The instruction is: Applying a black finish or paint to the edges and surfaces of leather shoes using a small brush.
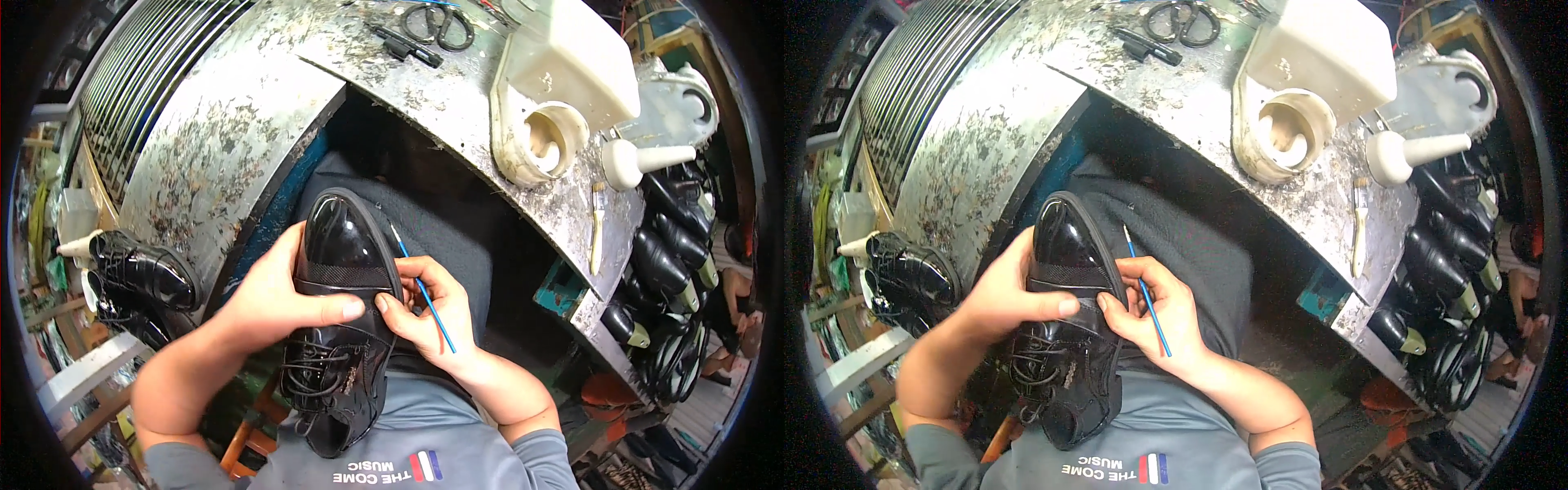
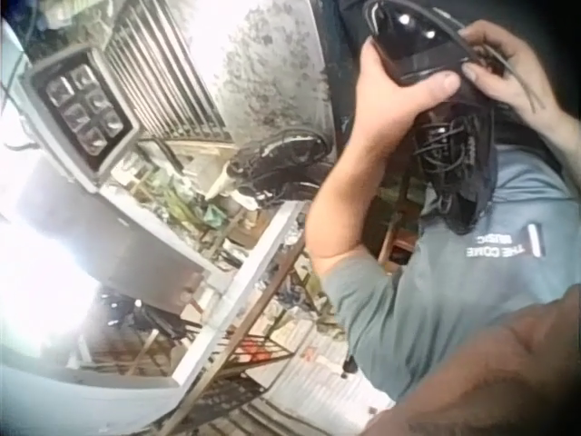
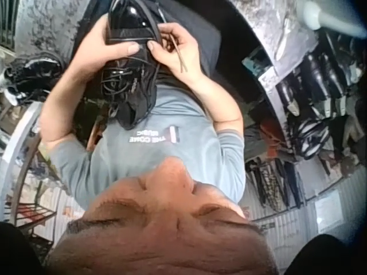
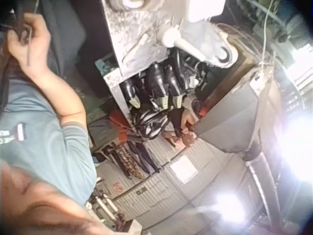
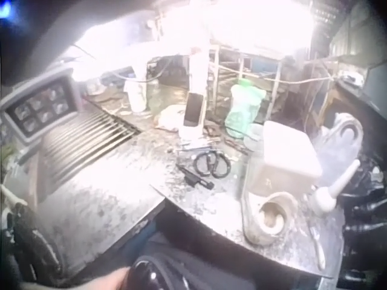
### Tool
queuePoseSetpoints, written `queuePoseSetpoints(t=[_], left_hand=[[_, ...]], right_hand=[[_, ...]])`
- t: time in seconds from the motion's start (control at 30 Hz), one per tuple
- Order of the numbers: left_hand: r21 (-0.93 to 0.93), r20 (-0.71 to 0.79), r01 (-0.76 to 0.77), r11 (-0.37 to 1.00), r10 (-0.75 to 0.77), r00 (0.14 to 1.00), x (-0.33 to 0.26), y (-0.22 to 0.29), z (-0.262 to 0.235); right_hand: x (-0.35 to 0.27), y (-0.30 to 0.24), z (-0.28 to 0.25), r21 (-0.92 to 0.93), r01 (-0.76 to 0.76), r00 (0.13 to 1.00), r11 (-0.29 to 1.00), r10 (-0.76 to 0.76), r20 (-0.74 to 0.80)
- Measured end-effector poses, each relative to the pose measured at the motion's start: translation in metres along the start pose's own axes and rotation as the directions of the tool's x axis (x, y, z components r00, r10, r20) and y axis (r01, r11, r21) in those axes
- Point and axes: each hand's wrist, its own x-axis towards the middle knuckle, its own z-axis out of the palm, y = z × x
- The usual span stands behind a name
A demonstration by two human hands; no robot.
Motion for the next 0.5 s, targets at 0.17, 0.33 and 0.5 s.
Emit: queuePoseSetpoints(t=[0.17, 0.33, 0.5], left_hand=[[0.194, -0.082, 0.110, 0.975, -0.096, 0.992, 0.009, 0.013, -0.002], [0.317, -0.203, 0.018, 0.948, 0.049, 0.978, 0.011, 0.001, 0.004], [0.367, -0.216, -0.021, 0.930, 0.108, 0.970, 0.009, 0.008, 0.015]], right_hand=[[0.002, 0.000, -0.001, -0.056, 0.066, 0.998, 0.996, -0.065, 0.026], [0.001, -0.006, -0.009, 0.001, 0.060, 0.993, 0.998, -0.060, 0.104], [0.005, -0.002, -0.019, 0.160, -0.091, 0.993, 0.983, 0.077, 0.091]])
